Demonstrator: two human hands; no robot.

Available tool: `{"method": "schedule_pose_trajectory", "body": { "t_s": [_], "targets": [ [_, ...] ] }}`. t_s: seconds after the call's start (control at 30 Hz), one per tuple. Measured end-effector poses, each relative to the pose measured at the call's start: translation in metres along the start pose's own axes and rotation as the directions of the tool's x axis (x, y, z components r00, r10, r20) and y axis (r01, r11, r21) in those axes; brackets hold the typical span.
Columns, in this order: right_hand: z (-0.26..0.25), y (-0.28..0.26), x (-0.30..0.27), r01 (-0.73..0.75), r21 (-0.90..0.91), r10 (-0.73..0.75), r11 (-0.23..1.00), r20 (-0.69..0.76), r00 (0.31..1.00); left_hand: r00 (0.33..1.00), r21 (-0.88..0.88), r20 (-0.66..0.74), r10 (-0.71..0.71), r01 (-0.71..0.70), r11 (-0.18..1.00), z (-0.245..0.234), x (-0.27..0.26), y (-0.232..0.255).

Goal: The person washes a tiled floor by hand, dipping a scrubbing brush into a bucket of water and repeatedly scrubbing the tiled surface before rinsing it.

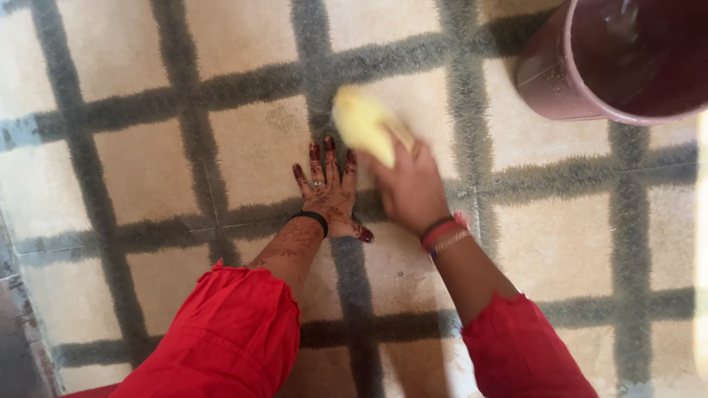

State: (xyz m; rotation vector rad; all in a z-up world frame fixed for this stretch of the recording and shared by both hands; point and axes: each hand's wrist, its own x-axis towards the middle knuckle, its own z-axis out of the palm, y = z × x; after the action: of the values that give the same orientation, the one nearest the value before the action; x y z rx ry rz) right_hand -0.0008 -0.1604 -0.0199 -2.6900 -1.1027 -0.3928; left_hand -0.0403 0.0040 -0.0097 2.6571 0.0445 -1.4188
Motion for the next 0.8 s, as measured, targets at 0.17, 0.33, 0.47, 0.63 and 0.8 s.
{"method": "schedule_pose_trajectory", "body": {
  "t_s": [0.17, 0.33, 0.47, 0.63, 0.8],
  "targets": [
    [-0.018, 0.075, 0.014, -0.289, 0.184, 0.257, 0.939, 0.179, 0.950, 0.996, -0.028, -0.086, -0.017, 0.015, 1.000, 0.003, -0.005, 0.002],
    [-0.014, 0.036, 0.013, -0.848, 0.010, 0.739, 0.530, 0.485, 0.468, 0.996, -0.040, -0.090, -0.004, 0.000, 0.999, 0.000, -0.008, 0.004],
    [-0.035, -0.007, -0.060, -0.039, 0.063, 0.040, 0.997, -0.024, 0.999, 0.994, -0.019, -0.107, -0.005, 0.003, 1.000, -0.003, -0.013, -0.004],
    [-0.045, 0.080, -0.099, -0.337, -0.226, 0.304, 0.914, -0.168, 0.938, 0.944, -0.132, -0.328, -0.033, -0.012, 0.991, 0.002, 0.000, -0.020],
    [-0.005, 0.007, -0.082, -0.625, 0.106, 0.587, 0.774, 0.251, 0.770, 0.616, -0.542, -0.738, -0.275, -0.300, 0.785, 0.018, 0.055, -0.059]
  ]
}}
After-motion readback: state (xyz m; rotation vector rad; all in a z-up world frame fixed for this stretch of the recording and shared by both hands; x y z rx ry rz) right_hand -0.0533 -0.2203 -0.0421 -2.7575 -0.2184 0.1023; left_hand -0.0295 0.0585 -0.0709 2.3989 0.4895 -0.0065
